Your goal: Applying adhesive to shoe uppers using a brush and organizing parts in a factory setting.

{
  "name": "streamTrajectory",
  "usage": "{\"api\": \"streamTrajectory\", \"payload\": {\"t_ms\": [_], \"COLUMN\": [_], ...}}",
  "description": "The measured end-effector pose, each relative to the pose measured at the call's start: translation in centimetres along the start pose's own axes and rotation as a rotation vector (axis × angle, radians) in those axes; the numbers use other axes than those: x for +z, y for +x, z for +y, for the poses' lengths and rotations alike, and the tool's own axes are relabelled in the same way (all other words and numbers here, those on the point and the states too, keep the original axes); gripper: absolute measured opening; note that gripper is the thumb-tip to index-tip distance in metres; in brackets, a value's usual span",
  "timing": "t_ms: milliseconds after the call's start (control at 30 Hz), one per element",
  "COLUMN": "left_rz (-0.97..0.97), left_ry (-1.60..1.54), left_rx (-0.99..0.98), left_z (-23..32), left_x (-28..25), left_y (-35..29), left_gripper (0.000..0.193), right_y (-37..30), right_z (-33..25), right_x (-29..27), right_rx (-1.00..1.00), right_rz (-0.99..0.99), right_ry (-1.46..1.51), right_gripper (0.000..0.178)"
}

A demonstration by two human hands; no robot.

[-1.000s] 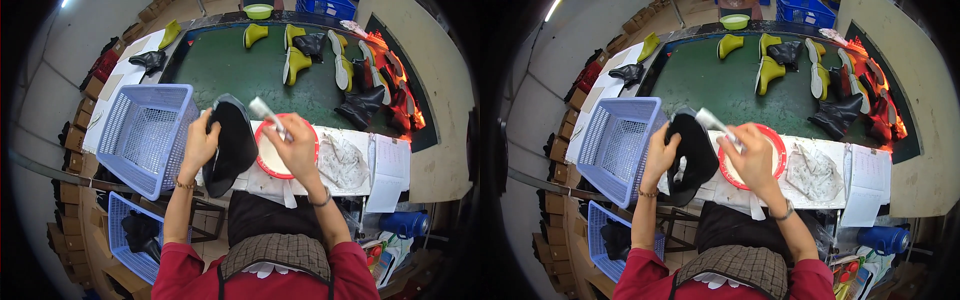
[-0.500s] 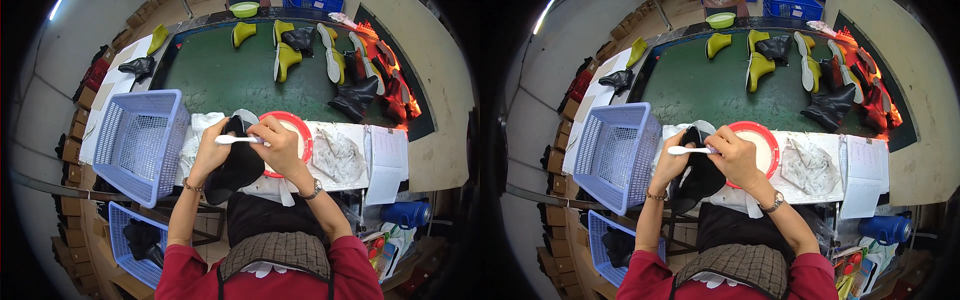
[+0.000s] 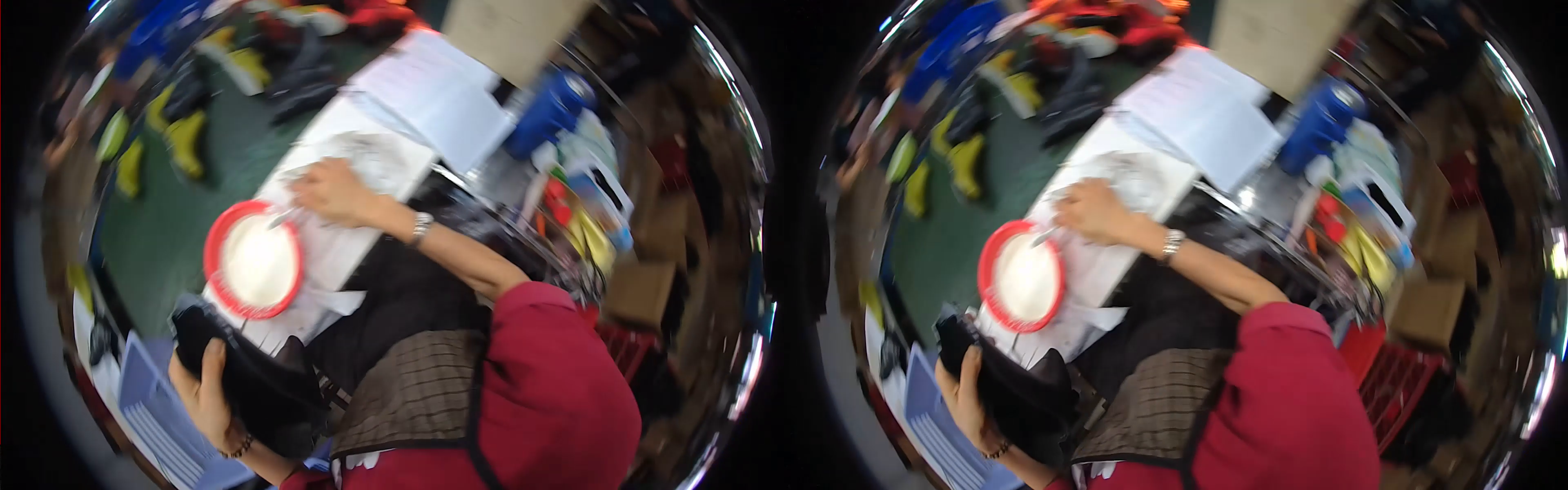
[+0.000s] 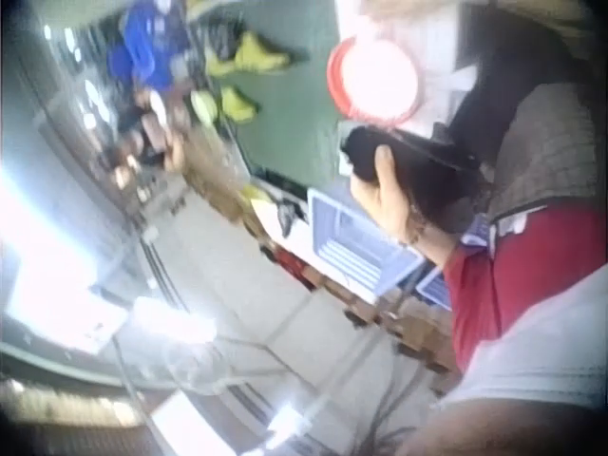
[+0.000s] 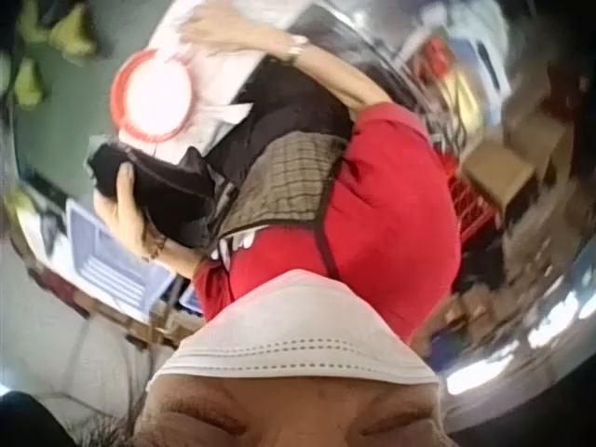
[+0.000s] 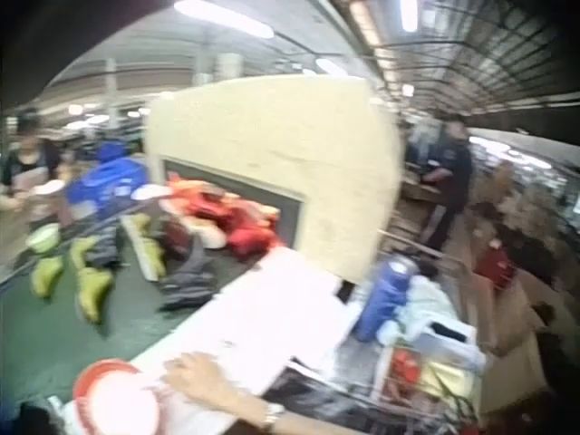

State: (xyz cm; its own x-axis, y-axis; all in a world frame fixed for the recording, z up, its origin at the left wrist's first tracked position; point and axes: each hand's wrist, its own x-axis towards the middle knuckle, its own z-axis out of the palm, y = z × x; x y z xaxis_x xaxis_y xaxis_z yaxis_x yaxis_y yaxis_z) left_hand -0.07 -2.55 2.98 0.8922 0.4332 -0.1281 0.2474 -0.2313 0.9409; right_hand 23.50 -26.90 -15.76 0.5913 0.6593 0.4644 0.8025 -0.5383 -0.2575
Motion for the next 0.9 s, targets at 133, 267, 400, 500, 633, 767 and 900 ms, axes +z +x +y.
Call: {"api": "streamTrajectory", "payload": {"t_ms": [133,267,400,500,633,767,900], "left_rz": [-0.305,-0.361,-0.591,-0.866,-0.947,-0.858,-0.962], "left_ry": [-0.187,-0.301,-0.156,-0.186,-0.095,-0.189,-0.264], "left_rx": [0.010,0.066,-0.049,-0.051,-0.060,-0.085,-0.193], "left_z": [4.4,4.1,5.6,3.1,1.4,-1.0,-0.7], "left_x": [7.5,14.1,20.8,23.6,26.8,30.2,30.9], "left_y": [1.6,3.1,2.7,2.7,1.9,3.8,4.8], "left_gripper": [0.039,0.037,0.027,0.025,0.017,0.019,0.022], "right_y": [-6.3,-19.0,-35.2,-42.6,-48.4,-46.2,-47.0], "right_z": [-2.6,-3.0,-2.0,-1.7,-1.6,-2.7,-5.0], "right_x": [-8.0,-18.1,-23.0,-23.8,-24.2,-25.3,-27.8], "right_rx": [0.276,0.790,1.258,1.582,1.840,1.822,1.779], "right_rz": [0.451,0.468,0.231,-0.050,-0.180,-0.135,-0.259], "right_ry": [0.268,0.098,-0.331,-0.569,-0.381,-0.177,-0.373], "right_gripper": [0.030,0.017,0.013,0.016,0.044,0.081,0.049]}}
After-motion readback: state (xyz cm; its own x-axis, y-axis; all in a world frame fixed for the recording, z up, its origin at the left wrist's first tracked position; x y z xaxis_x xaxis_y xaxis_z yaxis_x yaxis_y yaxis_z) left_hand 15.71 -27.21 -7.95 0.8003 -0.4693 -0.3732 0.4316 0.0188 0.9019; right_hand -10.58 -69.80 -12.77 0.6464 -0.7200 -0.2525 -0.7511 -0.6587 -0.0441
